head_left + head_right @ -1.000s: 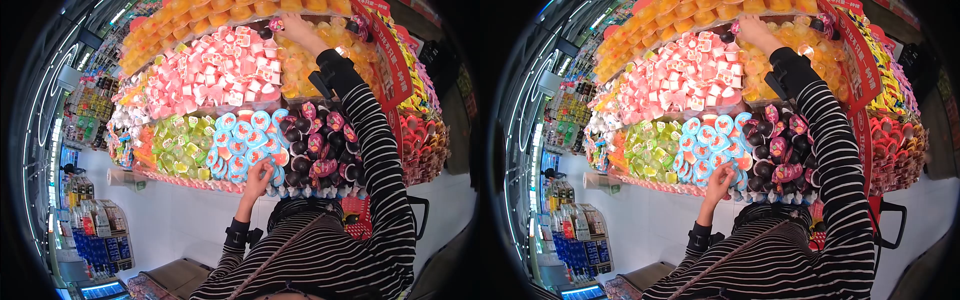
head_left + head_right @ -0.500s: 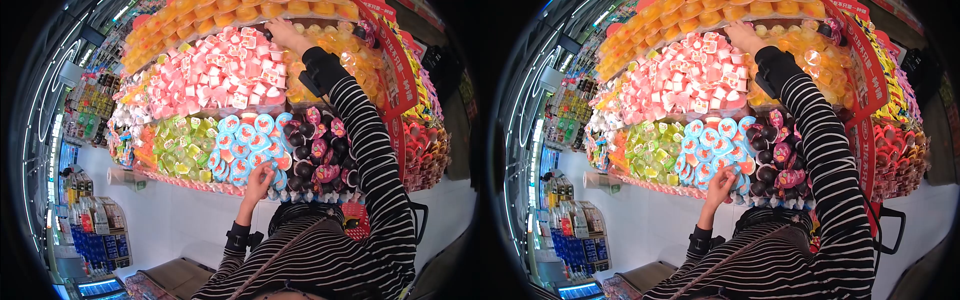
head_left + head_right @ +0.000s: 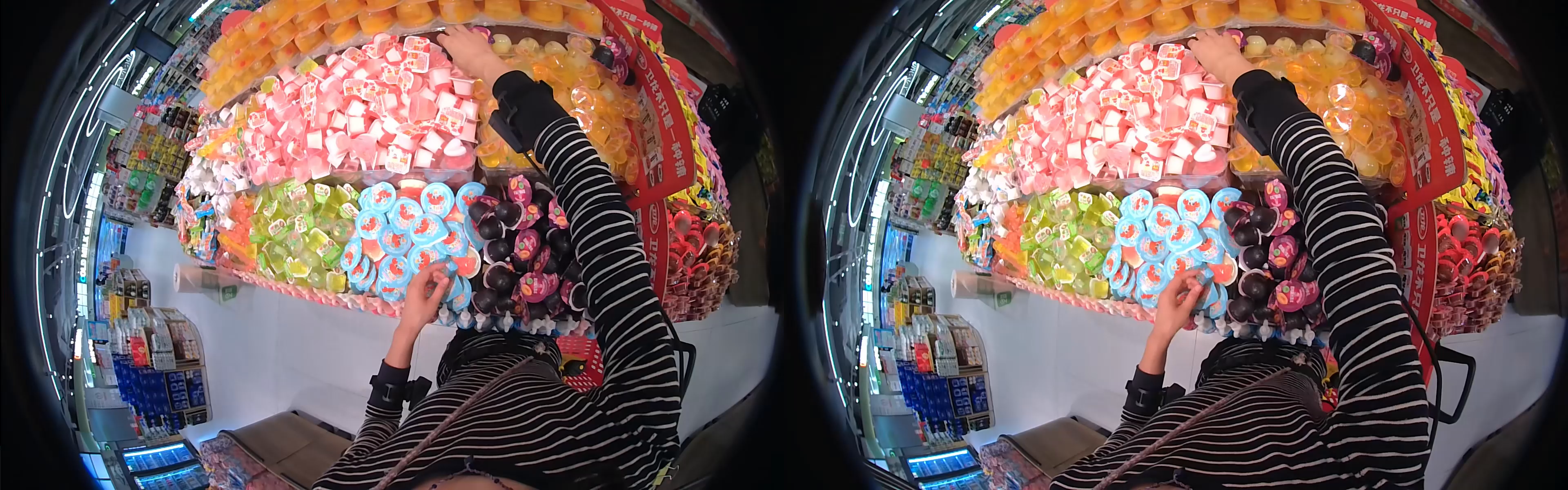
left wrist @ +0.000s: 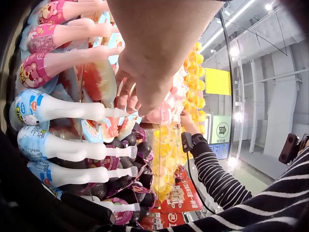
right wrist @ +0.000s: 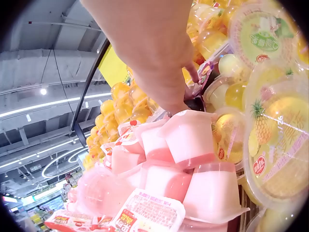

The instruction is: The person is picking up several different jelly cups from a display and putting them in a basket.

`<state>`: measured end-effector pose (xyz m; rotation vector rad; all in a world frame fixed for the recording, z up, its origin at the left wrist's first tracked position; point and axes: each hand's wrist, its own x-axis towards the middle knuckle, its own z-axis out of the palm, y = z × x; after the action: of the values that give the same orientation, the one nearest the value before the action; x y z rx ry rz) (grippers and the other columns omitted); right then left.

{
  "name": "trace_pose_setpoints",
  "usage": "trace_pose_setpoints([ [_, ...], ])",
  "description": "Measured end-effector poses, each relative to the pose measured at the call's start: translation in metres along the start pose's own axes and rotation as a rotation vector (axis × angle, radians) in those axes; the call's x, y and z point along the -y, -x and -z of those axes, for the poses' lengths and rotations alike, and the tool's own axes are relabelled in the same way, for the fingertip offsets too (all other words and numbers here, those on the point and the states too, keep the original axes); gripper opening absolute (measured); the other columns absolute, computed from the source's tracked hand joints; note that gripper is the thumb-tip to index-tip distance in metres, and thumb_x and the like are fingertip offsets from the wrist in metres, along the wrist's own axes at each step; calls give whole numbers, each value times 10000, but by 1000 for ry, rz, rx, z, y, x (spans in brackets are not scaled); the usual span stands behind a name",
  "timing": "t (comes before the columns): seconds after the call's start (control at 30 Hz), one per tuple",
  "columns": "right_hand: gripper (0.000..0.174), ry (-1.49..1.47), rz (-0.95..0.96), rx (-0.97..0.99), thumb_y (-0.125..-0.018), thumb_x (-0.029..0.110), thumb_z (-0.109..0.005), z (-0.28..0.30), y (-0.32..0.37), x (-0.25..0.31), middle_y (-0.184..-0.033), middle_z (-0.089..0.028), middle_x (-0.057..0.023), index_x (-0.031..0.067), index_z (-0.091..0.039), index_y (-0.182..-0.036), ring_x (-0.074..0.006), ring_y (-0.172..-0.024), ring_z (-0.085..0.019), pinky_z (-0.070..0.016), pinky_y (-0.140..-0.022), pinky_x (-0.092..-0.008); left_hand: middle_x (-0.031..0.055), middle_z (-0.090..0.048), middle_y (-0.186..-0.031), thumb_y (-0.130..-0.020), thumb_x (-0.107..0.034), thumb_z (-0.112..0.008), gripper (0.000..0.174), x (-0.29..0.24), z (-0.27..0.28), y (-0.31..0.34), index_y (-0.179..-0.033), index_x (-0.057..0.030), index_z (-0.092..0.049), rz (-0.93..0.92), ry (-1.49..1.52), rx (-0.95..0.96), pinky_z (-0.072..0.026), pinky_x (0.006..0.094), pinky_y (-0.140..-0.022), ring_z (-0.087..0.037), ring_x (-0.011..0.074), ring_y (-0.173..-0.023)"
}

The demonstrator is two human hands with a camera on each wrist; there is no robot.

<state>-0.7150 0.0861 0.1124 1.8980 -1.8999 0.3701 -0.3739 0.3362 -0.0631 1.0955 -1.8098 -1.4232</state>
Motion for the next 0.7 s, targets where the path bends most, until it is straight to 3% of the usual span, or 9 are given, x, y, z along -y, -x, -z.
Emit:
trace_pose_setpoints([
  [0.1,254,-25,10,-35,-799,107,-572,-3,-2,-2,-1109,-564,-96,72,-574,-1051,-265,-1102,-504,-459,-851,-410,-17,-548,-854,-876,-70,-563,292,4,1,0,-1165,-36,-528,-31,-33,24,-450,207,-710,-531,67,-817],
  [0.17,269,-53,8,-61,-781,93,-594,-6,-4,-6,-1100,-570,-107,61,-568,-1046,-278,-1094,-511,-460,-850,-408,30,-594,-844,-840,-63,-603,279,2,0,0,-1112,-17,-555,1,-17,-11,-462,249,-739,-570,111,-803],
  [0.23,410,-232,-57,-99,-674,82,-684,-9,-5,-13,-1071,-551,-135,43,-534,-1054,-312,-1054,-520,-449,-857,-385,29,-593,-840,-840,-61,-602,280,2,0,1,-1112,-15,-555,-6,-13,-8,-461,248,-741,-569,110,-800],
  [0.37,413,-410,-136,-192,-658,106,-698,-4,-1,-22,-996,-595,-160,16,-540,-1029,-340,-960,-565,-464,-825,-391,26,-594,-823,-837,-61,-605,281,-4,-1,2,-1109,-9,-556,-3,1,-10,-459,249,-745,-567,107,-785],
  [0.43,414,-529,-190,-278,-646,134,-708,-4,-1,-25,-913,-632,-162,-1,-551,-1005,-322,-845,-614,-487,-770,-373,27,-596,-814,-835,-61,-607,281,-5,-2,2,-1106,-9,-557,-10,-3,-16,-459,253,-743,-569,107,-783],
  [0.57,418,-710,-208,-284,-640,153,-718,3,10,-29,-875,-643,-158,-6,-560,-992,-270,-796,-636,-499,-727,-345,35,-602,-798,-828,-62,-612,280,-2,-4,1,-1099,-10,-563,-78,-26,-26,-459,263,-739,-579,112,-791],
  [0.67,388,-833,-286,-405,-614,161,-729,18,39,-18,-812,-642,-132,-7,-579,-929,-240,-726,-632,-501,-681,-323,42,-606,-798,-824,-61,-614,280,-4,-3,2,-1095,-8,-565,-116,-48,-17,-459,271,-736,-588,119,-795],
  [0.7,384,-945,-297,-399,-621,154,-734,21,48,-17,-814,-637,-105,-5,-575,-932,-196,-730,-622,-495,-675,-299,42,-606,-798,-824,-61,-614,280,-6,-2,2,-1095,-8,-565,-117,-44,-17,-459,271,-736,-588,119,-795],
])
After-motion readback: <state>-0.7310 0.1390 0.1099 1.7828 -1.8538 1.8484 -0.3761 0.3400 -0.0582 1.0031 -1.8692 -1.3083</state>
